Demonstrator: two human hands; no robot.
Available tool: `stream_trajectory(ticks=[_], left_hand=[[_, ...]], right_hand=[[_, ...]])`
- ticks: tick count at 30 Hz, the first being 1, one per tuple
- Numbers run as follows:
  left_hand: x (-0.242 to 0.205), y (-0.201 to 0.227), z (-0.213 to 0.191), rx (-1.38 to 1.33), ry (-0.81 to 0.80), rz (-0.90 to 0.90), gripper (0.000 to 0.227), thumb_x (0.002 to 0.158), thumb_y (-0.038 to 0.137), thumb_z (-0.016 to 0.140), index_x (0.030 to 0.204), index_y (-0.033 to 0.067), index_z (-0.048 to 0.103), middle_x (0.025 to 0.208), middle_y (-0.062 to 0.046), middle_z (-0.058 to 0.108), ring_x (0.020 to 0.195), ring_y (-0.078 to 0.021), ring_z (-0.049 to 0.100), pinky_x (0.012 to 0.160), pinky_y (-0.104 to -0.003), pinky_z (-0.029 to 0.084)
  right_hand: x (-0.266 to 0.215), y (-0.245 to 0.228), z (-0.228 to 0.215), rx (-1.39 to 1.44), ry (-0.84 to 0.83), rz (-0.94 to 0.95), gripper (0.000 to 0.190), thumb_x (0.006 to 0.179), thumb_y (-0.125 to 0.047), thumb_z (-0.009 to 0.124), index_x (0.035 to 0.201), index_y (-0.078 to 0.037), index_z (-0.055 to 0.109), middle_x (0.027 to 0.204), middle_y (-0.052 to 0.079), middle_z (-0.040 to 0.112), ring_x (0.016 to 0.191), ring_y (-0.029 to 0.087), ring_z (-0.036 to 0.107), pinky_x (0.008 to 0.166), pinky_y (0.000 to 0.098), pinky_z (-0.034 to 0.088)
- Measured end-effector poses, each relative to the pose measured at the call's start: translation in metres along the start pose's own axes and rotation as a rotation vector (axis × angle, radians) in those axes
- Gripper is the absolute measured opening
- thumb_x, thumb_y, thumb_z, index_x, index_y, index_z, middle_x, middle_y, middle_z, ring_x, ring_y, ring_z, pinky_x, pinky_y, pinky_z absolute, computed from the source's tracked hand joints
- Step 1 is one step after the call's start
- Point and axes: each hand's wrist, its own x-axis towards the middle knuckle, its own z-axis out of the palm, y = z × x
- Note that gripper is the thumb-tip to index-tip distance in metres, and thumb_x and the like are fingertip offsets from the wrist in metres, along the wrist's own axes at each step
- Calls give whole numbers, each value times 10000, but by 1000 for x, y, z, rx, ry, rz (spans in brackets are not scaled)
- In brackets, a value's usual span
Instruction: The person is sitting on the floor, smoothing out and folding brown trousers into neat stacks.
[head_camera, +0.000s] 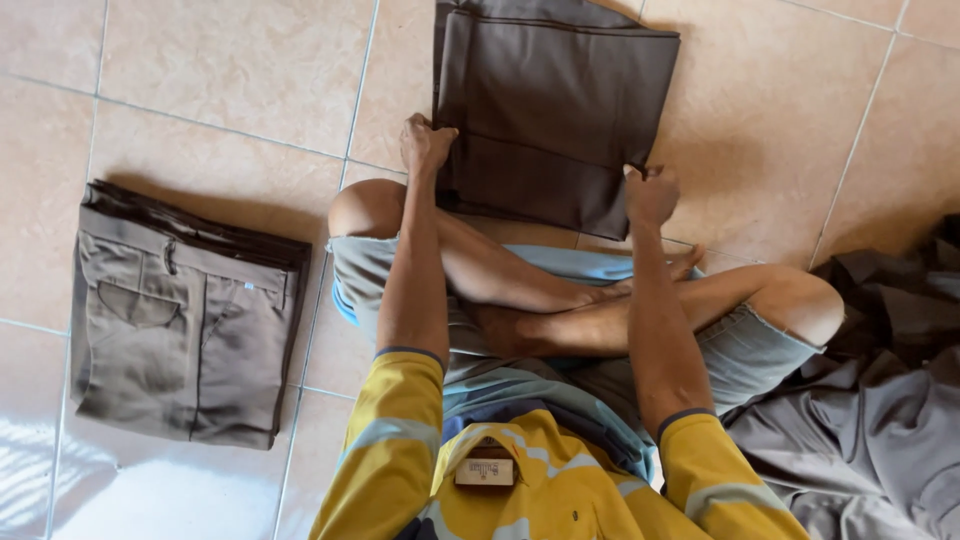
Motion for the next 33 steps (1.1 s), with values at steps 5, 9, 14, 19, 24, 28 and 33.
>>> stream_trajectory(ticks=[5, 9, 14, 19, 24, 28, 33], left_hand=[[-39, 74, -59, -142, -148, 413, 407, 644, 168, 757, 726, 185, 359, 648, 39, 340, 587, -125, 317, 477, -368, 222], [-67, 153, -92, -255, -158, 715, 342, 632, 75, 696, 736, 157, 381, 655, 41, 360, 603, -113, 314, 501, -323, 225], [-151, 267, -173, -232, -255, 1461, 167, 707, 2, 552, 850, 84, 578, 779, -9, 617, 689, -160, 522, 631, -318, 444], [-186, 287, -168, 216, 76, 1514, 264, 584, 19, 586, 821, 107, 511, 780, -63, 516, 709, -254, 473, 578, -422, 401], [-224, 261, -132, 392, 480, 1588, 242, 807, -17, 699, 983, 95, 577, 1109, -144, 646, 855, -244, 718, 701, -342, 621], [-172, 144, 9, 298, 390, 1476, 99, 879, 61, 665, 925, 117, 597, 1022, -106, 634, 992, -258, 668, 939, -374, 541], [-167, 51, 57, 480, -343, 1045, 697, 791, 190, 880, 1333, 83, 456, 1616, -214, 347, 1500, -415, 349, 1254, -618, 239]], right_hand=[[-27, -40, -4, -69, 186, -577, 711, 932, -210, 870, 1487, -52, 455, 1430, 265, 509, 1313, 469, 476, 1043, 590, 434], [-69, -152, -57, 284, -250, -442, 769, 1030, -621, 488, 1524, -48, 348, 1303, 156, 666, 1034, 264, 733, 825, 436, 548], [-86, -287, -105, 1065, -811, 143, 829, 465, -945, 413, 867, -238, 575, 685, -76, 433, 597, 62, 452, 503, 236, 313], [-30, -297, -88, 1656, -648, 60, 144, 872, -290, 478, 771, -229, 395, 775, -43, 371, 706, 133, 332, 711, 307, 346], [-34, -238, -114, 1775, -872, -280, 222, 927, -362, 657, 901, -150, 595, 868, -14, 573, 863, 137, 536, 883, 331, 435], [-7, -88, -7, 1651, -622, 445, 397, 1020, -316, 532, 1213, 12, 646, 1208, 183, 706, 1112, 330, 676, 978, 480, 568], [-75, -41, -16, 1069, -539, 415, 687, 1094, -495, 444, 1475, 76, 426, 1462, 289, 557, 1331, 416, 596, 1016, 640, 541]])
